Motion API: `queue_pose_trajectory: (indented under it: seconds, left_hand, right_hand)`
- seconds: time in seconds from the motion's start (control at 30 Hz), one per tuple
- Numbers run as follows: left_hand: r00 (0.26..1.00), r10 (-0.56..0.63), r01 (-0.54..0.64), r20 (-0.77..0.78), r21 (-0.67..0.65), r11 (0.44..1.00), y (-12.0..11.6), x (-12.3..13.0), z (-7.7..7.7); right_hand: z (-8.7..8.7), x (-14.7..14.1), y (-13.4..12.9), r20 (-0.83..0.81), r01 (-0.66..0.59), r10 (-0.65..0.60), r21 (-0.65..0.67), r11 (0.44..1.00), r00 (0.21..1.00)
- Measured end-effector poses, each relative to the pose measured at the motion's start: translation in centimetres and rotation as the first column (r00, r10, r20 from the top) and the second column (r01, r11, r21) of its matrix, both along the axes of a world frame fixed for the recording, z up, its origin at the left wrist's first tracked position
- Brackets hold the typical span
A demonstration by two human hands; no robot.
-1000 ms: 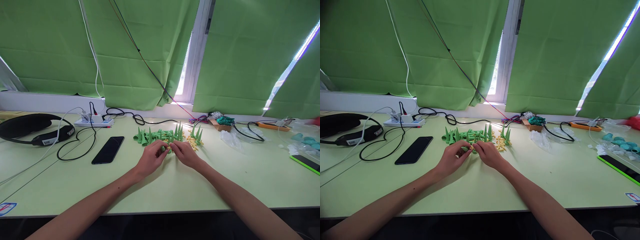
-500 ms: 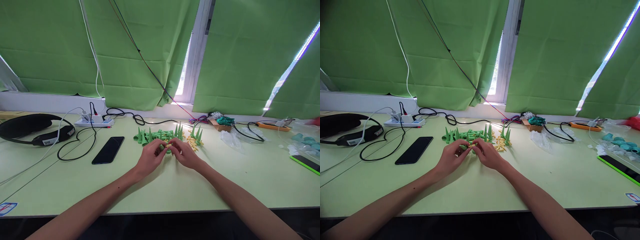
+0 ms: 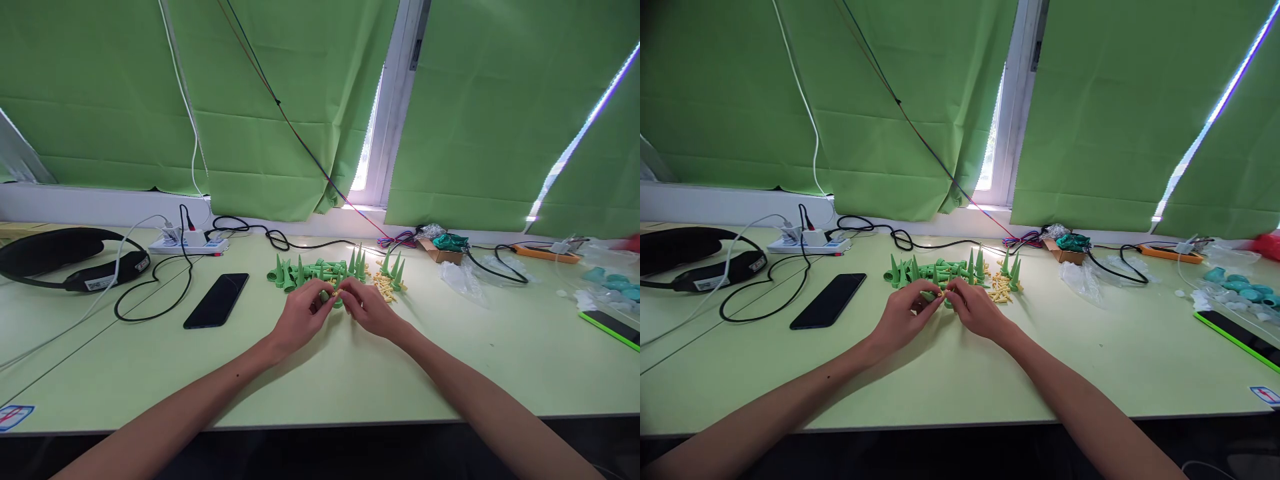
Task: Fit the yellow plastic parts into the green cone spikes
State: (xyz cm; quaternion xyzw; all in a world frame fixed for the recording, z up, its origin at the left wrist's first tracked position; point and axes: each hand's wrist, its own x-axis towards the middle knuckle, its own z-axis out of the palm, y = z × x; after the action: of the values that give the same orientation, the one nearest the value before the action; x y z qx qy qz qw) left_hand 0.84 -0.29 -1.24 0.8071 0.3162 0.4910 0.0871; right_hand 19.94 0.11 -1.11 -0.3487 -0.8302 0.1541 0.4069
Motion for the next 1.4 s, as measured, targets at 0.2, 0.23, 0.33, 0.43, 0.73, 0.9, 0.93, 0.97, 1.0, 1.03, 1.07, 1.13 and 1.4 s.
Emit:
queue_pose_trajectory:
  seconds: [0.2,0.23,0.33,0.43,0.73,0.9,0.93,0.97,1.0,1.03,1.07,1.13,1.4]
  left_hand:
    - [0.999,-0.019,0.019,-0.026,-0.01,1.0,-0.06,-0.04,-0.01]
    - [0.999,-0.024,0.024,-0.03,-0.012,1.0,-0.09,-0.03,0.03]
    - [0.999,-0.04,0.039,-0.037,-0.021,0.999,-0.18,0.01,0.17]
    - [0.998,-0.042,0.041,-0.042,-0.024,0.999,-0.23,0.02,0.26]
    - [1.0,-0.008,0.008,-0.015,-0.008,1.0,0.07,-0.12,0.09]
    - [1.0,0.013,-0.013,0.009,-0.014,1.0,0.19,-0.13,0.08]
    - [1.0,0.014,-0.014,0.012,-0.015,1.0,0.18,-0.12,0.09]
    - [1.0,0.014,-0.014,0.014,-0.017,1.0,0.16,-0.1,0.11]
    - [1.0,0.014,-0.014,0.016,-0.018,1.0,0.15,-0.09,0.13]
    - [1.0,0.013,-0.013,0.017,-0.018,1.0,0.14,-0.07,0.14]
    - [1.0,0.012,-0.012,0.019,-0.018,1.0,0.13,-0.06,0.15]
    - [1.0,0.012,-0.012,0.019,-0.018,1.0,0.14,-0.06,0.13]
    - [1.0,0.014,-0.014,0.011,-0.024,1.0,0.14,-0.1,0.12]
  right_hand:
    - [-0.1,-0.03,0.23,0.012,0.02,-0.02,0.014,1.0,1.0]
    - [-0.17,-0.03,0.31,0.014,0.024,-0.024,0.019,1.0,1.0]
    - [-0.44,-0.01,0.55,0.018,0.033,-0.034,0.031,0.999,0.999]
    - [-0.62,0.0,0.7,0.024,0.039,-0.04,0.034,0.999,0.999]
    - [-0.17,-0.05,0.21,-0.01,0.058,-0.058,0.022,0.998,0.998]
    - [0.04,-0.1,-0.05,-0.035,0.036,-0.035,0.023,0.999,0.999]
    - [0.04,-0.1,-0.05,-0.036,0.025,-0.024,0.021,0.999,0.999]
    - [0.04,-0.09,-0.05,-0.035,0.015,-0.014,0.019,1.0,0.999]
    - [0.03,-0.09,-0.04,-0.033,0.008,-0.007,0.016,1.0,0.999]
    - [0.02,-0.07,-0.02,-0.03,0.002,-0.002,0.014,1.0,1.0]
    - [0.0,-0.06,0.0,-0.026,-0.002,0.002,0.012,1.0,1.0]
    - [-0.05,-0.02,0.04,-0.021,-0.009,0.009,0.011,1.0,1.0]
    - [-0.02,0.01,0.05,-0.027,-0.038,0.037,-0.015,0.999,0.999]
